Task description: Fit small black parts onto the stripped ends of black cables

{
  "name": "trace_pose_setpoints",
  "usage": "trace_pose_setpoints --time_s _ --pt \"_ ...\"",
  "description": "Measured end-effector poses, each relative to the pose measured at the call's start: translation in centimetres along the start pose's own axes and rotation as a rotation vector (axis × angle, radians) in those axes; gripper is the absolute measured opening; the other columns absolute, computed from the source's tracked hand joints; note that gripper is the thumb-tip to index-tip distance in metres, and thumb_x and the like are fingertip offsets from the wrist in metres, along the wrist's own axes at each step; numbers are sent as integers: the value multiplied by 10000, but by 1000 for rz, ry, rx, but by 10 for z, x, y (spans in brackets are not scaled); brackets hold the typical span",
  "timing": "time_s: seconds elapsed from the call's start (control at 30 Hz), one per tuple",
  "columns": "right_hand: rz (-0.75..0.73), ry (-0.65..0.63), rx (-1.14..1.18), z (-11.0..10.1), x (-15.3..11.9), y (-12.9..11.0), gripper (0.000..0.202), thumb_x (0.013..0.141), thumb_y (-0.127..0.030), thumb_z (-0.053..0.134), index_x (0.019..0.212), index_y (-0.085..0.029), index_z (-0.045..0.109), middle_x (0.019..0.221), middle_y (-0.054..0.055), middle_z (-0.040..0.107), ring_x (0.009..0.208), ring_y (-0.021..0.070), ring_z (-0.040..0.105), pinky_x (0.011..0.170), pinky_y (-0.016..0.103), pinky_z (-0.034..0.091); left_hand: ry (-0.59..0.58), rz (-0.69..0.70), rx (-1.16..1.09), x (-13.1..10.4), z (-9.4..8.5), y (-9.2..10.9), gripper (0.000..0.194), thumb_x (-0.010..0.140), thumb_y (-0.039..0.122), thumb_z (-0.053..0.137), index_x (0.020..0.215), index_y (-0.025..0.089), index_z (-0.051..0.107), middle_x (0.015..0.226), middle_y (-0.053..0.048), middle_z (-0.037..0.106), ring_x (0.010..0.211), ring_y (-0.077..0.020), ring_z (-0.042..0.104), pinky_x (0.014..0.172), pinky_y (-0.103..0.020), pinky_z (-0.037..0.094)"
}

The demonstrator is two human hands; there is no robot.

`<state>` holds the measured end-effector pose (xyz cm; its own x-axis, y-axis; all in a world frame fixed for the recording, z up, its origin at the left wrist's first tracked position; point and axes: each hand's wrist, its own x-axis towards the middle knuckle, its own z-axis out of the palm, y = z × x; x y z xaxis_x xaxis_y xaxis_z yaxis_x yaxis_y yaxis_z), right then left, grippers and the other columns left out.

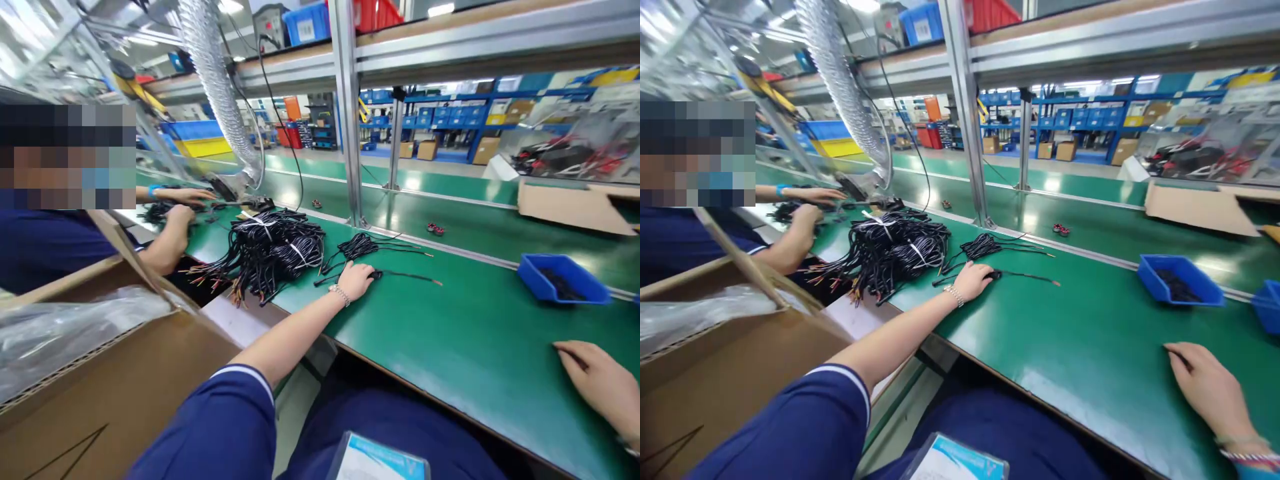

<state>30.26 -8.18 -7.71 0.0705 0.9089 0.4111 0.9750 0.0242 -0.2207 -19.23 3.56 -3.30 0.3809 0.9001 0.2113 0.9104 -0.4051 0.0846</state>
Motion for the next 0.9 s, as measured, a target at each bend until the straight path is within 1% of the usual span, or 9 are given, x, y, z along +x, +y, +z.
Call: trace_pose_setpoints --time_s 0.13,0.27,0.37,0.43,0.53,0.63,0.73,0.83,0.9 --pt "-25 15 -36 -13 18 -18 266 700 -377 440 906 -258 558 993 77 614 832 216 593 772 324 453 -28 156 -69 -41 -15 7 200 804 289 506 974 203 567 966 -42 620 906 -173 549 823 -306 415" --pt "-22 68 -183 -30 68 -25 385 755 -272 459 1105 -125 526 1169 179 527 1093 230 474 916 280 351 52 249 -82 -69 -23 23 393 781 304 538 1154 208 459 1203 -83 505 1106 -234 438 930 -388 337" --pt "50 -52 -274 -31 104 -23 435 775 -262 464 1129 -18 529 1153 251 521 1101 274 470 916 309 338 50 483 -135 -68 -18 58 485 760 356 561 1200 215 411 1281 -89 427 1184 -256 348 965 -395 292" --pt "91 -135 -290 -23 120 -23 396 781 -271 453 1068 -32 584 1053 236 588 980 282 551 840 332 391 -25 629 -191 -59 -11 86 322 806 344 500 1102 218 483 1135 -70 526 1071 -210 443 897 -339 351" --pt "84 -166 -300 -7 126 -34 332 786 -263 430 990 -100 635 962 162 644 880 265 593 769 337 430 -124 694 -239 -38 4 114 164 856 281 406 883 203 548 896 -42 576 866 -168 504 744 -283 402" --pt "41 -170 -254 2 120 -60 328 778 -302 443 970 -122 638 929 118 658 849 250 599 739 336 451 -171 657 -346 -15 14 114 130 849 225 409 838 177 529 868 -47 572 820 -165 504 715 -272 400" --pt "30 -212 -155 -3 120 -89 335 787 -343 435 946 -140 648 929 95 664 848 222 608 758 316 460 -220 457 -555 7 17 95 134 855 199 379 864 172 510 820 -35 581 748 -146 524 677 -249 404" --pt "105 -219 -87 -13 137 -103 342 809 -351 415 963 -157 651 988 75 656 923 203 598 830 295 442 -254 230 -750 25 16 76 184 868 214 340 943 176 503 708 -6 581 636 -129 529 594 -229 405" --pt "143 -213 -116 -15 154 -105 311 792 -314 449 962 -155 656 1000 79 652 940 209 593 853 307 430 -251 169 -833 31 15 70 213 863 238 358 997 174 511 683 0 593 614 -127 539 590 -230 420"
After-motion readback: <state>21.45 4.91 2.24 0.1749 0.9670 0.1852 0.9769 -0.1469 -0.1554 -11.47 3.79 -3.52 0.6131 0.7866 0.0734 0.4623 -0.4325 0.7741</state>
